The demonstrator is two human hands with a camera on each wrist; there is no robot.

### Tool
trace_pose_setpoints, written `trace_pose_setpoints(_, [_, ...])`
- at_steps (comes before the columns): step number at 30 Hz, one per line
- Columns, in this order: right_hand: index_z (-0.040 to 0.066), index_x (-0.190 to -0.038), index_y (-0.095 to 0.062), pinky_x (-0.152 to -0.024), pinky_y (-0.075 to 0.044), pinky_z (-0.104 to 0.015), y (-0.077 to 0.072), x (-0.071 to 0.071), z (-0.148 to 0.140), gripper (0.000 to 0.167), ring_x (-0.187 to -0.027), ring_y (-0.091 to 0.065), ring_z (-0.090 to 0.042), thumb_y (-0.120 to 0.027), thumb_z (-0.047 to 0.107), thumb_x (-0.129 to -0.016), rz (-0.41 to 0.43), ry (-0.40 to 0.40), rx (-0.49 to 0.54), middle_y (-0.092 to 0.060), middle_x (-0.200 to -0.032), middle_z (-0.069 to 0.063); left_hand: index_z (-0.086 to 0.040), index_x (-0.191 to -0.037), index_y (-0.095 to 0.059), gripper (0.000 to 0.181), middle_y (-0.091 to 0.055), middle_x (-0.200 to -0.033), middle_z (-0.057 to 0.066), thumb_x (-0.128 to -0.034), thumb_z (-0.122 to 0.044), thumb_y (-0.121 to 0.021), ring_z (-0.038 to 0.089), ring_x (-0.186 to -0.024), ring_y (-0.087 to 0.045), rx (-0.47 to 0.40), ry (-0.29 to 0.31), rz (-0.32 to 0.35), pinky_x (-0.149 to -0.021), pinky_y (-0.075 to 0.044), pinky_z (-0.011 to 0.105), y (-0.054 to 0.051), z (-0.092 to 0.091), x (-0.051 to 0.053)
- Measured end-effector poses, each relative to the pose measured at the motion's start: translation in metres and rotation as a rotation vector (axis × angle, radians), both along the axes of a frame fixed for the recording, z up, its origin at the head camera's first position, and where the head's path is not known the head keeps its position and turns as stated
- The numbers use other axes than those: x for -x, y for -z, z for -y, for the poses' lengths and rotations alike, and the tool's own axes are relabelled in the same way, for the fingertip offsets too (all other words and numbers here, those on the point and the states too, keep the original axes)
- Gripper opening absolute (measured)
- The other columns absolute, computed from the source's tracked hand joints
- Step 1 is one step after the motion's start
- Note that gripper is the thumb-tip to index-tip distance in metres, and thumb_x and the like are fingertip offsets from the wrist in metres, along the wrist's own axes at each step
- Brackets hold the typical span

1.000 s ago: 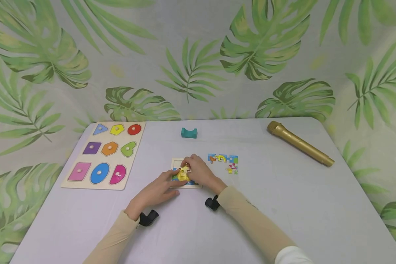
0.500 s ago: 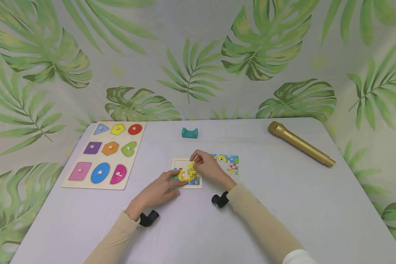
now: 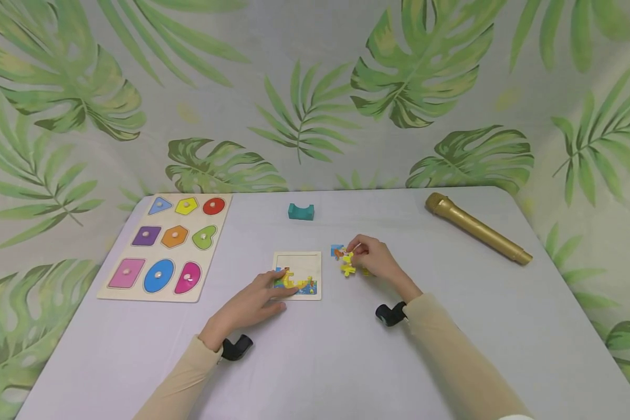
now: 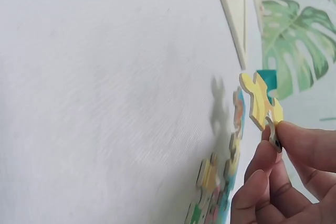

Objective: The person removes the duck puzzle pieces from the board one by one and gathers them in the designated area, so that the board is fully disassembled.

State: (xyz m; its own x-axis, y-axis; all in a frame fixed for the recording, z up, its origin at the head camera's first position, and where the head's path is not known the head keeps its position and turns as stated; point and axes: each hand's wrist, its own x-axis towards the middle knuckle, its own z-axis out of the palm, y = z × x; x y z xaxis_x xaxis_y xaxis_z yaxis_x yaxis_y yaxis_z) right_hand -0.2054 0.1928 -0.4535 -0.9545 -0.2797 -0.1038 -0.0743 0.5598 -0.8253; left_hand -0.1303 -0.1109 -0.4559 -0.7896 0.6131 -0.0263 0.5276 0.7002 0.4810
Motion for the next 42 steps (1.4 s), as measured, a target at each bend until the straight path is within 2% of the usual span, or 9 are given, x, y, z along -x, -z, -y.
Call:
trace_pose_setpoints(9, [-0.001, -0.096, -0.064, -0.062, -0.042, -0.029, 0.004, -0.002, -0.008, 0.012, -0.072, -0.05, -0.02, -0.063, -0.002, -0.084, -0.031, -0.017, -0.06, -0.057, -0.08, -0.008, -0.014, -0.13, -0.062, 0.036, -0.034, -0.148, 0.018, -0.0942, -0.022, -0.062, 0.035, -0.13, -0.036, 0.007, -0.01, 0.014, -0.104, -0.035, 0.044, -0.001, 0.0, 0.0])
trace_pose_setpoints(19, [0.001, -0.092, -0.065, -0.061, -0.04, -0.03, 0.004, -0.003, -0.003, 0.011, -0.069, -0.049, -0.019, -0.063, -0.005, -0.082, -0.15, -0.029, -0.19, -0.055, -0.075, -0.003, -0.015, -0.13, -0.062, 0.036, -0.034, -0.149, 0.018, -0.0945, -0.022, -0.061, 0.035, -0.131, -0.036, 0.0, -0.01, 0.018, -0.104, -0.035, 0.044, 0.001, -0.001, 0.0])
trace_pose_setpoints(28, [0.001, -0.093, -0.065, -0.061, -0.042, -0.03, 0.007, -0.002, 0.001, 0.011, -0.071, -0.049, -0.02, -0.062, -0.006, -0.085, -0.168, -0.068, -0.277, -0.056, -0.077, -0.004, -0.016, -0.131, -0.061, 0.037, -0.034, -0.149, 0.017, -0.0946, -0.022, -0.061, 0.034, -0.132, -0.034, 0.007, -0.026, 0.019, -0.105, -0.035, 0.044, 0.003, -0.001, -0.001])
trace_pose_setpoints(31, [0.001, -0.092, -0.065, -0.063, -0.043, -0.031, 0.007, -0.002, 0.002, 0.011, -0.072, -0.05, -0.02, -0.064, -0.007, -0.084, -0.198, -0.096, -0.308, -0.056, -0.078, -0.004, -0.017, -0.131, -0.062, 0.036, -0.034, -0.148, 0.017, -0.0945, -0.021, -0.061, 0.034, -0.132, -0.035, 0.012, -0.025, 0.002, -0.106, -0.034, 0.044, 0.005, -0.001, -0.001])
trace_pose_setpoints(36, [0.001, -0.091, -0.065, -0.065, -0.044, -0.031, 0.006, -0.004, 0.003, 0.012, -0.072, -0.051, -0.02, -0.066, -0.008, -0.083, -0.224, -0.123, -0.318, -0.055, -0.079, -0.005, -0.018, -0.131, -0.062, 0.037, -0.035, -0.147, 0.017, -0.0943, -0.02, -0.062, 0.034, -0.133, -0.033, 0.017, -0.024, -0.017, -0.107, -0.032, 0.044, 0.007, 0.0, -0.001])
trace_pose_setpoints(42, [0.0, -0.091, -0.066, -0.065, -0.044, -0.031, 0.002, -0.006, 0.01, 0.01, -0.073, -0.05, -0.02, -0.066, -0.007, -0.084, -0.234, -0.102, -0.264, -0.056, -0.078, -0.004, -0.017, -0.131, -0.061, 0.037, -0.035, -0.146, 0.018, -0.0946, -0.019, -0.061, 0.035, -0.133, -0.033, 0.012, -0.007, -0.03, -0.108, -0.03, 0.045, 0.006, 0.002, -0.001])
